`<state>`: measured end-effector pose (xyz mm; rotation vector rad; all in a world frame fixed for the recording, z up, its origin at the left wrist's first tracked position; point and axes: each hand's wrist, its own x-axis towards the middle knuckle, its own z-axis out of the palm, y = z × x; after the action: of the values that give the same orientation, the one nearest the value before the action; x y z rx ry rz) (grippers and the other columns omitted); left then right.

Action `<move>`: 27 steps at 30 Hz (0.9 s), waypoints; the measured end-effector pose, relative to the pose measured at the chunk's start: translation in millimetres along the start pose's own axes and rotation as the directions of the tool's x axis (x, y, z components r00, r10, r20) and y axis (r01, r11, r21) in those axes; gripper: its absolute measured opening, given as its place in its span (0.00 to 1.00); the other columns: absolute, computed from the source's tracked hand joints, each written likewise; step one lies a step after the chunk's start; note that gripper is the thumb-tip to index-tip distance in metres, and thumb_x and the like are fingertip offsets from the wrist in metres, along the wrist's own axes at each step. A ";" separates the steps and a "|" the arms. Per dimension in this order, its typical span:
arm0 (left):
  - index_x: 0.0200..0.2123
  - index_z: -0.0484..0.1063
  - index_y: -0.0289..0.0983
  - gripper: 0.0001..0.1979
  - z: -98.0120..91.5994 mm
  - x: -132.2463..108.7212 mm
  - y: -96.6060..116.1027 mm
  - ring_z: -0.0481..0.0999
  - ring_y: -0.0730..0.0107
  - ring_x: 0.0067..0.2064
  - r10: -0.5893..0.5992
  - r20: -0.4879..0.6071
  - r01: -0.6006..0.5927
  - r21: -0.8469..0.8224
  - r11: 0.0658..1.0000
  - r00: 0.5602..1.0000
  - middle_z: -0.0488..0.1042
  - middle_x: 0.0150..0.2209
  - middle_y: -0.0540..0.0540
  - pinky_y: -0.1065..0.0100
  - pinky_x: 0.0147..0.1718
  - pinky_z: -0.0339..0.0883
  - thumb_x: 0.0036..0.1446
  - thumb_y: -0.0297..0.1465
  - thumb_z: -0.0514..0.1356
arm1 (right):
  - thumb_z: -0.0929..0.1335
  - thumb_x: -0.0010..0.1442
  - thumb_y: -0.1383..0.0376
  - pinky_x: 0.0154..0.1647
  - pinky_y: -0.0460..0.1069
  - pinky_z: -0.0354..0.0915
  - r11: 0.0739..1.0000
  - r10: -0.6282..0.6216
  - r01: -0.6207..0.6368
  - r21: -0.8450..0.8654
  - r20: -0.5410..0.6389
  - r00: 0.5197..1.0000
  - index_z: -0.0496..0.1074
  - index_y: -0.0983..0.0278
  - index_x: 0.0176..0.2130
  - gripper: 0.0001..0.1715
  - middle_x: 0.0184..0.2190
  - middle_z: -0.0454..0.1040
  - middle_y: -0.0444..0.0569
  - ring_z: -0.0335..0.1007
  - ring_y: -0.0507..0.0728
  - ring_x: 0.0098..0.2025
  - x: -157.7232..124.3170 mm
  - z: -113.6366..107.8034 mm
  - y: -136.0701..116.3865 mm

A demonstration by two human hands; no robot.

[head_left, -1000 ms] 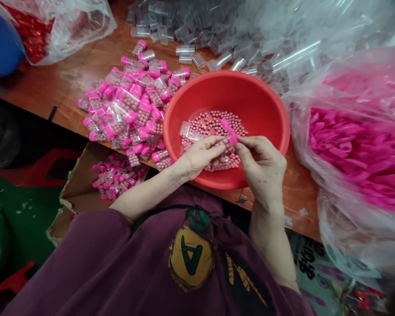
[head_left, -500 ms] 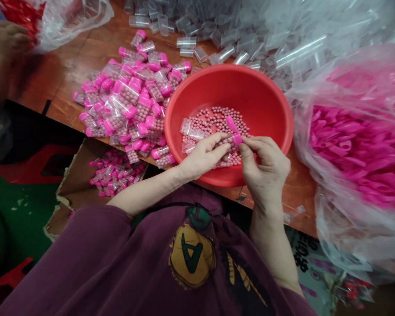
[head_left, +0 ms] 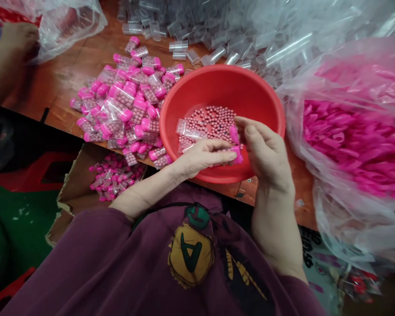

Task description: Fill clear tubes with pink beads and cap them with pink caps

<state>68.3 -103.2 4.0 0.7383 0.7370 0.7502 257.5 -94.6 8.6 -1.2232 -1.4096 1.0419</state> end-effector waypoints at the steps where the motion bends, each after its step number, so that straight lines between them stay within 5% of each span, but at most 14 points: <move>1: 0.39 0.84 0.35 0.23 0.4 0.2 0.7 0.78 0.76 0.34 -0.013 -0.008 0.013 -0.017 1.000 1.000 0.82 0.33 0.49 0.71 0.37 0.70 0.48 0.43 0.84 | 0.73 0.71 0.40 0.50 0.57 0.83 0.999 0.023 -0.024 0.029 0.033 0.999 0.86 0.53 0.54 0.25 0.42 0.86 0.48 0.84 0.59 0.44 4.3 3.8 1.4; 6: 0.37 0.84 0.35 0.14 1.2 2.4 4.2 0.83 0.70 0.41 -0.058 -0.086 0.044 -0.158 0.986 0.995 0.84 0.36 0.48 0.65 0.50 0.76 0.55 0.36 0.81 | 0.73 0.71 0.40 0.56 0.62 0.82 0.982 -0.159 0.150 -0.112 -0.073 0.985 0.82 0.52 0.56 0.26 0.49 0.85 0.50 0.84 0.62 0.50 -4.3 7.8 3.2; 9: 0.36 0.84 0.37 0.05 0.3 6.0 6.0 0.81 0.71 0.39 -0.089 -0.150 0.051 -0.238 0.970 0.985 0.84 0.36 0.47 0.65 0.48 0.74 0.64 0.30 0.75 | 0.76 0.67 0.38 0.64 0.69 0.78 0.892 -0.291 0.285 -0.352 0.036 0.956 0.78 0.53 0.61 0.33 0.58 0.82 0.56 0.80 0.69 0.61 -20.9 3.1 6.9; 14: 0.36 0.84 0.37 0.06 0.9 8.0 9.8 0.78 0.69 0.38 -0.139 -0.154 0.089 -0.293 0.952 0.978 0.82 0.34 0.47 0.64 0.43 0.72 0.69 0.30 0.71 | 0.78 0.63 0.38 0.73 0.77 0.68 0.714 -0.333 0.346 -0.608 0.140 0.933 0.64 0.57 0.75 0.54 0.70 0.73 0.65 0.70 0.77 0.72 -31.2 11.3 23.4; 21: 0.36 0.81 0.36 0.13 -0.5 7.8 8.6 0.73 0.73 0.33 -0.108 -0.122 0.076 -0.240 0.968 0.987 0.77 0.31 0.48 0.65 0.41 0.71 0.65 0.39 0.75 | 0.78 0.62 0.42 0.70 0.75 0.71 0.691 -0.409 0.391 -0.608 0.118 0.905 0.66 0.61 0.74 0.52 0.66 0.78 0.65 0.76 0.77 0.67 -26.6 14.6 27.0; 27: 0.38 0.79 0.37 0.16 -0.1 6.6 0.0 0.73 0.70 0.37 -0.033 -0.088 0.019 -0.155 0.988 0.996 0.75 0.34 0.48 0.65 0.43 0.73 0.64 0.43 0.75 | 0.77 0.62 0.44 0.64 0.74 0.75 0.659 -0.418 0.349 -0.666 0.061 0.906 0.75 0.58 0.63 0.38 0.58 0.83 0.62 0.81 0.75 0.59 -26.4 18.8 21.6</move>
<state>71.6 -98.0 1.8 0.5566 0.7599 0.8116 243.5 -118.2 -19.1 -1.3442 -1.9415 0.1471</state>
